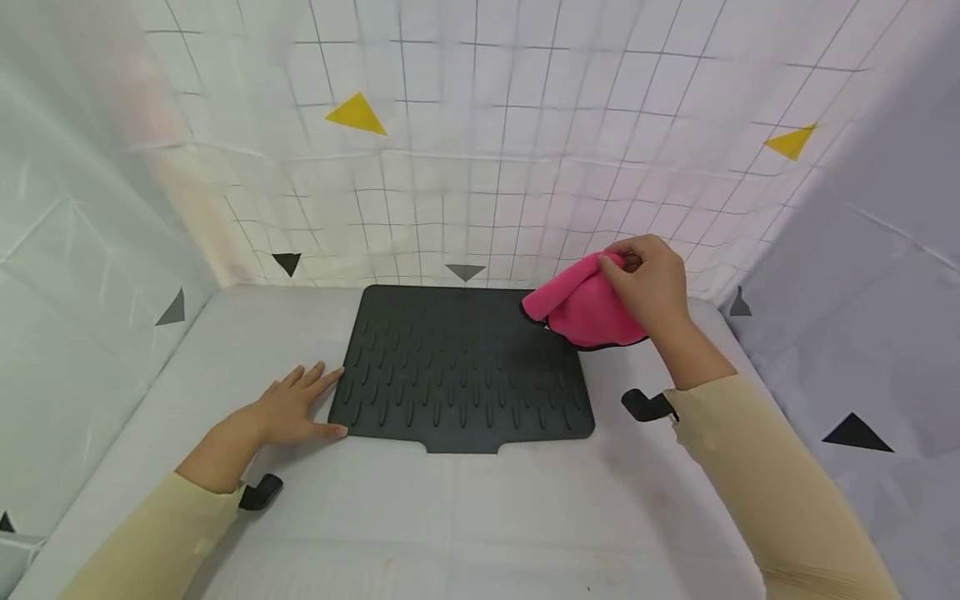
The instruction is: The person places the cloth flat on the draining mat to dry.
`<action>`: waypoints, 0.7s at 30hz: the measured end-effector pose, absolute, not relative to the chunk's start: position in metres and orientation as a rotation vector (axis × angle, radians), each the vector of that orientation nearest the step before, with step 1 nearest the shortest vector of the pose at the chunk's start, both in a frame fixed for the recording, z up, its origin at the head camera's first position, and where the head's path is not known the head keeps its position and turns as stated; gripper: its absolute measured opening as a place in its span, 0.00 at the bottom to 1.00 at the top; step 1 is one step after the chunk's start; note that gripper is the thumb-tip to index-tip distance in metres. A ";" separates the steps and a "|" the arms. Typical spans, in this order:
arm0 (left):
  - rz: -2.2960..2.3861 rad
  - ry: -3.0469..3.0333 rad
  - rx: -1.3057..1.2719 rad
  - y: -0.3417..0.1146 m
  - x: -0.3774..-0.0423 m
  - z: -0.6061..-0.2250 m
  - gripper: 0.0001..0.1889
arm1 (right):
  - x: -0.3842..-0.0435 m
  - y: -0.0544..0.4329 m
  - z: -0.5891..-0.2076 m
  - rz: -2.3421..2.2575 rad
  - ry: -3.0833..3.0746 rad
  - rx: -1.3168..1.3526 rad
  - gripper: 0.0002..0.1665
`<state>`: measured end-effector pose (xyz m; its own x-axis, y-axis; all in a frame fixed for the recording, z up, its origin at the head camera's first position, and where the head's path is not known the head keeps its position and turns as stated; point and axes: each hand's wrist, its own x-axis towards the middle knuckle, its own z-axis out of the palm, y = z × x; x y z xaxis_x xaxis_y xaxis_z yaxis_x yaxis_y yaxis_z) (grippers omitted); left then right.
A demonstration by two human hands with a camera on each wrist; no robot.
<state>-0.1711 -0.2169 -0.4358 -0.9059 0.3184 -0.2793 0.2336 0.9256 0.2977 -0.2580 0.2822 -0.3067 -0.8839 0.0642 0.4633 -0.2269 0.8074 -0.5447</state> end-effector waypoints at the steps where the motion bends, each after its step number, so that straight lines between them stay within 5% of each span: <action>1: 0.372 2.759 0.408 -0.217 -0.171 -0.436 0.55 | -0.259 0.278 -0.306 0.844 -2.523 0.137 0.19; 21: 0.348 2.755 0.418 -0.214 -0.171 -0.433 0.54 | -0.271 0.203 -0.292 0.946 -2.452 0.359 0.13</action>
